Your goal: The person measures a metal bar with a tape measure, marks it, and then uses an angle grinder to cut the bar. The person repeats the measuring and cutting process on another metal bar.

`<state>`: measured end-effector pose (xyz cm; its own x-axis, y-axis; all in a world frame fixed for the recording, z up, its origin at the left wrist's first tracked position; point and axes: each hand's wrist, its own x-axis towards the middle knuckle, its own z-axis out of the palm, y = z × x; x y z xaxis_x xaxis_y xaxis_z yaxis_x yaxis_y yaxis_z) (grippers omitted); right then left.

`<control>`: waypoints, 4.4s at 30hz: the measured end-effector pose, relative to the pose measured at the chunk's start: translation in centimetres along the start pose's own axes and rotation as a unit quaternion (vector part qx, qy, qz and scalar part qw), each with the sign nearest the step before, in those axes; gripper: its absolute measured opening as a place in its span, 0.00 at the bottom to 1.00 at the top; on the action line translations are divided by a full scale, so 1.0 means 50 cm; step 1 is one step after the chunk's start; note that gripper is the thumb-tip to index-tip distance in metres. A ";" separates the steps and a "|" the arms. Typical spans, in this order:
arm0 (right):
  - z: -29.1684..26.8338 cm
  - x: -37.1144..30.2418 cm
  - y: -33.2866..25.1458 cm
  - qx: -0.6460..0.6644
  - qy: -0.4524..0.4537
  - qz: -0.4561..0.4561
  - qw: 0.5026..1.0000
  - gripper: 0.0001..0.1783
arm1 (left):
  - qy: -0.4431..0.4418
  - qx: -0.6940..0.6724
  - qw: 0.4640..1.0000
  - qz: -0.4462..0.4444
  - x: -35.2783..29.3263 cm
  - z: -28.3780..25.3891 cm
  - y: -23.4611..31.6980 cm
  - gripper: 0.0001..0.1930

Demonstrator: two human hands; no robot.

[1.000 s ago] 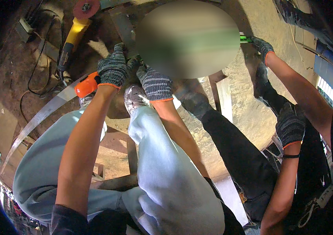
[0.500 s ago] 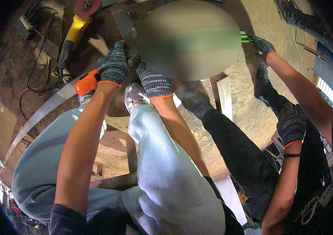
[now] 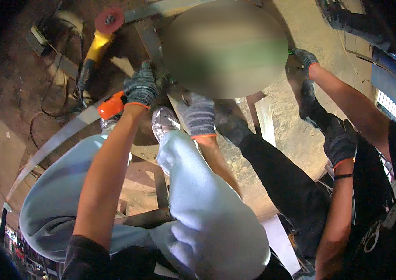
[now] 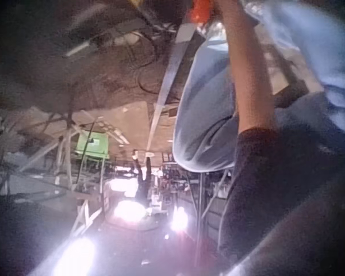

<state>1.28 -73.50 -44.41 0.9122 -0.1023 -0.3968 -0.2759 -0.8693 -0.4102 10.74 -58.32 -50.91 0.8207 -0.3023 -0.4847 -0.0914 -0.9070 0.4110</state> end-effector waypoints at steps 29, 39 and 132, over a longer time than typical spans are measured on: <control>-0.330 -0.080 -0.373 -0.092 0.061 -0.141 0.984 0.11 | -0.041 0.103 0.968 0.223 -0.369 -0.451 -0.139 0.22; -0.232 0.105 -0.286 -0.106 -0.013 -0.050 0.993 0.12 | 0.041 -0.004 0.973 0.226 -0.370 -0.479 -0.024 0.22; -0.294 -0.088 -0.380 0.110 0.188 -0.284 0.934 0.05 | -0.053 0.113 0.988 0.093 -0.362 -0.511 -0.006 0.21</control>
<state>6.94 -63.66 -22.81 0.9606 0.1474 0.2357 0.2678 -0.7182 -0.6423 10.29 -45.08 -22.54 0.7156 -0.4882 -0.4996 -0.3682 -0.8714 0.3241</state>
